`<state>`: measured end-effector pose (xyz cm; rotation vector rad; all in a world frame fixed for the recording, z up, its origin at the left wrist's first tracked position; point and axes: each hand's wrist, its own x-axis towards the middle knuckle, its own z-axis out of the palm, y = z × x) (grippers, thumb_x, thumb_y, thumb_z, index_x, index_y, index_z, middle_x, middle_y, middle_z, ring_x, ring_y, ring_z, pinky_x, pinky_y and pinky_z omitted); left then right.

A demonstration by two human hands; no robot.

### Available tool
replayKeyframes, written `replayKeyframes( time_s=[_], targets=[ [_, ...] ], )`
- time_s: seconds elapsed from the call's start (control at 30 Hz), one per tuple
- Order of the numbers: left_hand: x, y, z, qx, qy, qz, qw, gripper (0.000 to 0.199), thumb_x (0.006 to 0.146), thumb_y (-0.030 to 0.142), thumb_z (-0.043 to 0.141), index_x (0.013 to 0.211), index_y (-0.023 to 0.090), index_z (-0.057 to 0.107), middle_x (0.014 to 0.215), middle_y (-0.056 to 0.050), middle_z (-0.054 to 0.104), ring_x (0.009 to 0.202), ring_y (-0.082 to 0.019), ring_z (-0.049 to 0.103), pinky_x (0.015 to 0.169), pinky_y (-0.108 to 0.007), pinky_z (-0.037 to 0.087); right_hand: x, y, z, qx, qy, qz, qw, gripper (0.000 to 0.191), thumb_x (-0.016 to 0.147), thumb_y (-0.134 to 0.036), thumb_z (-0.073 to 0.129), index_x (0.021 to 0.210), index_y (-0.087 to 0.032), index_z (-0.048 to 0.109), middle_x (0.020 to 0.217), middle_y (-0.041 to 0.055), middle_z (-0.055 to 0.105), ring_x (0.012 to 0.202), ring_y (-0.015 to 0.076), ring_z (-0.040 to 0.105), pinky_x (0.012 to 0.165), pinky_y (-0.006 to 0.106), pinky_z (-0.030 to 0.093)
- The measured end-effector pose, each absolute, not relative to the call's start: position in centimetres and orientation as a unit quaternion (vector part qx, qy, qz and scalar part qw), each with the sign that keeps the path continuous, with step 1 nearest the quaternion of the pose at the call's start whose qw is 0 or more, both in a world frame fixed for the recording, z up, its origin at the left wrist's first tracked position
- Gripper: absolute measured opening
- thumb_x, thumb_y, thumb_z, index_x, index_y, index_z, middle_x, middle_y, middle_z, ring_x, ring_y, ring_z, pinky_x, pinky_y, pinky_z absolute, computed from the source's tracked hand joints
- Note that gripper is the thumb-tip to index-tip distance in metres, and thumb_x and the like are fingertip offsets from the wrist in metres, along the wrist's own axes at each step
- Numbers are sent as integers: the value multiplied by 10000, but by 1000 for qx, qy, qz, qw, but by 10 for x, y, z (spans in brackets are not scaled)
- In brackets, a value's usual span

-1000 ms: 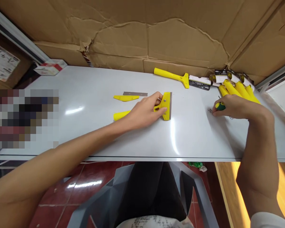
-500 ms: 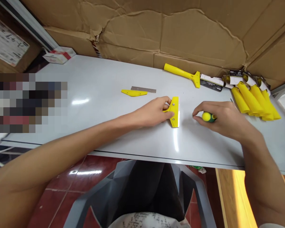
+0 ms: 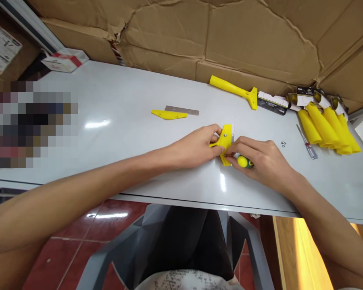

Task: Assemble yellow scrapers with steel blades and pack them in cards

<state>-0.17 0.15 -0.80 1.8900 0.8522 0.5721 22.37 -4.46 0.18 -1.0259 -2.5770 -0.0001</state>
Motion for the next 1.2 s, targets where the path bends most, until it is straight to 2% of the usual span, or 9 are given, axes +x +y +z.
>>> replayKeyframes(
  time_s=[0.37,0.67,0.97,1.2],
  targets=[
    [-3,1,-10,752,345,233,512,134,944,312,622,1044,227,596,970,-68,791,814,-209,742,655,-305,554,220,-45,1,-376,-904,31,200,91,953,-146,631,986,-213,682,966,22,752,763,142,703,639,282,500],
    [-1,0,-6,713,364,220,557,103,916,250,622,971,229,538,984,-68,785,870,-219,759,681,-308,566,223,-47,-2,-383,-901,55,194,109,946,-151,635,1020,-224,670,1028,25,740,829,157,707,697,293,521],
    [-1,0,-7,715,383,208,546,130,909,250,631,1006,230,547,982,-54,798,833,-212,763,661,-309,566,222,-46,-4,-383,-902,56,192,130,937,-142,631,1029,-219,683,989,19,722,787,156,687,677,295,495],
    [1,-3,0,681,395,204,581,227,851,252,667,1044,219,552,1097,-79,788,964,-234,769,753,-322,589,221,-45,-5,-379,-903,54,193,104,932,-132,632,992,-199,685,963,13,712,738,140,665,636,279,460]
  ],
)
